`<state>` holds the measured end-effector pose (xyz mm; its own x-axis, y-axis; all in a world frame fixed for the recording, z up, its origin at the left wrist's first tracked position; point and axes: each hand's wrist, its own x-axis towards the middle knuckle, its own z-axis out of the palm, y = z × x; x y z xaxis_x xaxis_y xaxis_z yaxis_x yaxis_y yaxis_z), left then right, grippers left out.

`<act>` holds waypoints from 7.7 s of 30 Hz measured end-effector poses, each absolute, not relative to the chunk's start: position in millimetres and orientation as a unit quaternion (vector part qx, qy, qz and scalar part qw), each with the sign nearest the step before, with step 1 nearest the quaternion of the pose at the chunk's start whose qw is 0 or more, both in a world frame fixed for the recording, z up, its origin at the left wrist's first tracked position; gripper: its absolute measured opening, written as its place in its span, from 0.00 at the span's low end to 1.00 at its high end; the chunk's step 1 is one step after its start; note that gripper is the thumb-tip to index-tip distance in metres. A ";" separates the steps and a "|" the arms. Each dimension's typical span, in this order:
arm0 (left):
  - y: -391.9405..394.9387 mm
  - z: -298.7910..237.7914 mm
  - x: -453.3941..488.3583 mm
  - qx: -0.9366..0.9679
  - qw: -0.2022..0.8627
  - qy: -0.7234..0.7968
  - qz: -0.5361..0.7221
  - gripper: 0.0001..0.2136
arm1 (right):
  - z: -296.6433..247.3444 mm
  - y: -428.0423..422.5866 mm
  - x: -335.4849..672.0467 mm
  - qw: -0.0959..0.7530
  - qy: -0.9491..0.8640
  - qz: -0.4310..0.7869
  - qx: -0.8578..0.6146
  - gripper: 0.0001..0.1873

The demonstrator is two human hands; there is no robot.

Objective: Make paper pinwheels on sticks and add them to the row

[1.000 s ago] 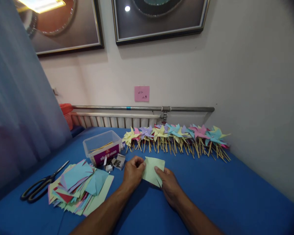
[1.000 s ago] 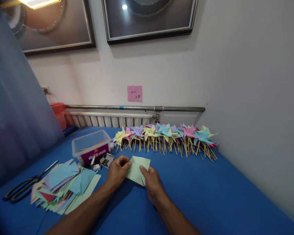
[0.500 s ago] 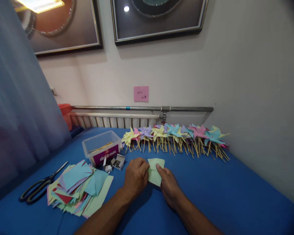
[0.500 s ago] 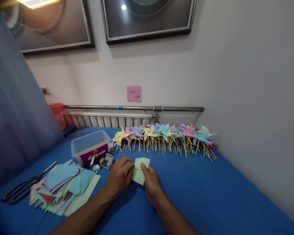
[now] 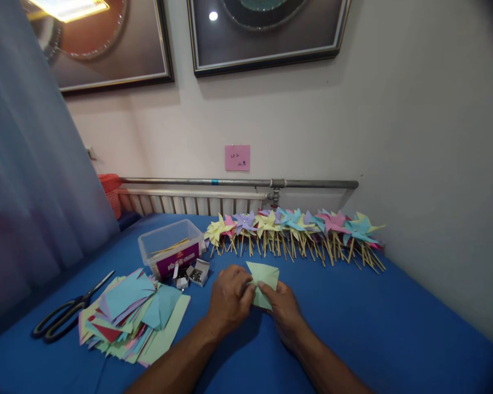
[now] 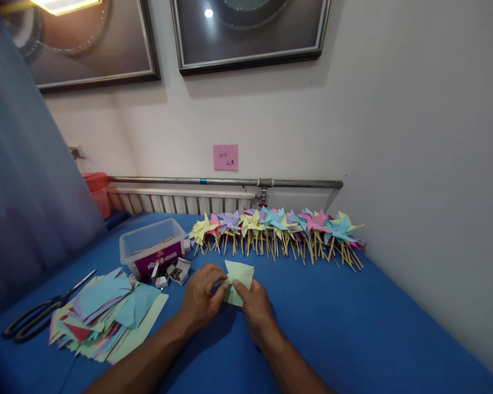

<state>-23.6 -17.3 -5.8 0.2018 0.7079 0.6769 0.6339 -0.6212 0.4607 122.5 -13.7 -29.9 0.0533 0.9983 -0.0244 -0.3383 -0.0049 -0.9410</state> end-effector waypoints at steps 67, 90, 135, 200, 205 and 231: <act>-2.3 -15.2 -12.7 0.458 0.559 0.478 0.498 0.11 | -18.4 -12.7 130.9 0.603 -0.451 0.490 -0.440 0.23; -3.8 -8.8 -12.5 0.449 0.583 0.481 0.477 0.08 | -9.4 -18.7 140.0 0.525 -0.683 0.243 -0.446 0.11; -2.6 -17.7 -11.9 0.447 0.599 0.481 0.458 0.13 | -21.7 -15.1 131.6 0.433 -0.672 0.172 -0.576 0.19; 10.1 -6.9 -35.7 0.381 0.607 0.453 0.531 0.12 | -0.8 -25.3 138.8 0.447 -0.675 0.395 -0.434 0.19; 7.6 -9.8 -31.3 0.406 0.592 0.455 0.527 0.12 | -4.6 -23.2 137.8 0.471 -0.667 0.390 -0.426 0.18; 6.8 -7.2 -29.4 0.325 0.609 0.456 0.562 0.14 | -16.1 -14.2 142.7 0.474 -0.624 0.475 -0.401 0.19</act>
<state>-29.4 6.8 -7.2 -0.0467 0.9806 -0.1904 -0.3879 0.1578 0.9081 142.7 -14.2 -16.1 -0.2297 0.9505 0.2094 0.0503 0.2264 -0.9727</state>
